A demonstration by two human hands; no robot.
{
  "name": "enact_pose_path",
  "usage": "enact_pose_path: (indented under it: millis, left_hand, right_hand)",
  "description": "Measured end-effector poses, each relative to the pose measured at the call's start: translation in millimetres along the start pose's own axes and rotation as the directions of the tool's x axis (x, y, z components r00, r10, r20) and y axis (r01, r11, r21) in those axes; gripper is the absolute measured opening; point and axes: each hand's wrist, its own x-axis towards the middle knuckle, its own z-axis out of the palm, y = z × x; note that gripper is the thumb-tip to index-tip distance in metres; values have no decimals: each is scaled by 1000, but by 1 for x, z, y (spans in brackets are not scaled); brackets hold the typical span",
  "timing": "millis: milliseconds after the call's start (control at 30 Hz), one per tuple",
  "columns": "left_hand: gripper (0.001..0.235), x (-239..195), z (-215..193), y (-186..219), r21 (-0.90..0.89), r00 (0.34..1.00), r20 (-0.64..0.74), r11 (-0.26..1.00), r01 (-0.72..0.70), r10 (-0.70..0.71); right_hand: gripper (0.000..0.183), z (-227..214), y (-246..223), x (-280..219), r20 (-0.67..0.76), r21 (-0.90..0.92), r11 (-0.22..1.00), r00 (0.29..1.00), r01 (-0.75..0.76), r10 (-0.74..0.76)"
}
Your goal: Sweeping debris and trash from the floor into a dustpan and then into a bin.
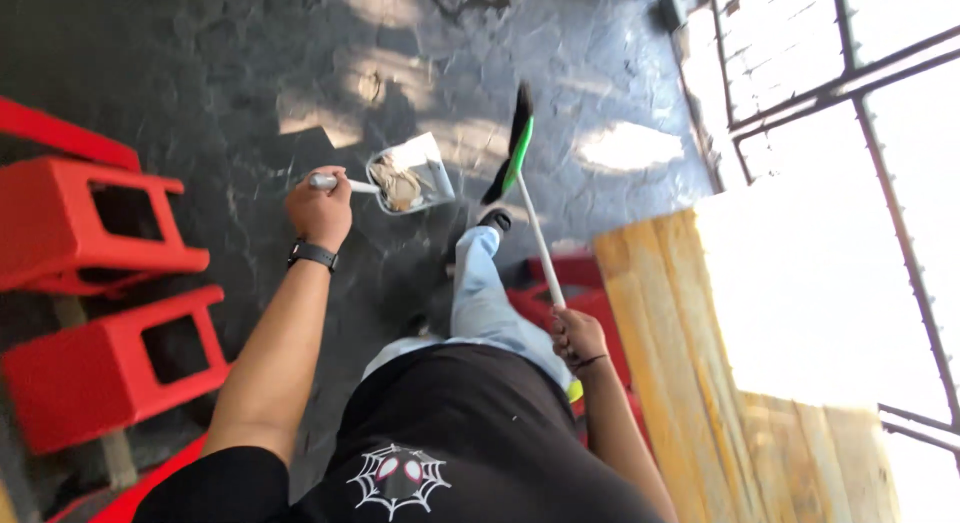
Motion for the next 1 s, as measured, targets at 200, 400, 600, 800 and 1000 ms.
enact_pose_path:
  millis: [200,400,600,800,1000]
  left_hand:
    - [11,123,83,25,88,998,58,996,-35,30]
    - [17,256,168,104,0,977,176,992,123,-121]
    - [19,369,234,208,-55,921,339,973,223,-192]
    - [26,529,328,269,-11,929,196,948,-318,314]
    - [32,682,431,387,-317,801,203,812,-490,563]
  right_hand:
    - [19,-2,-91,88,27,-4,1000,1000,4,-3]
    - [16,1,-201,155,-80,120,987,990,-104,115]
    - [14,-8,-274,201,-63,202,977,994,-72,87]
    - [17,-28,-305,264,-38,344,937,996,-63,81]
    - [19,-14,-372,291,-224,407,914,969,-5,104]
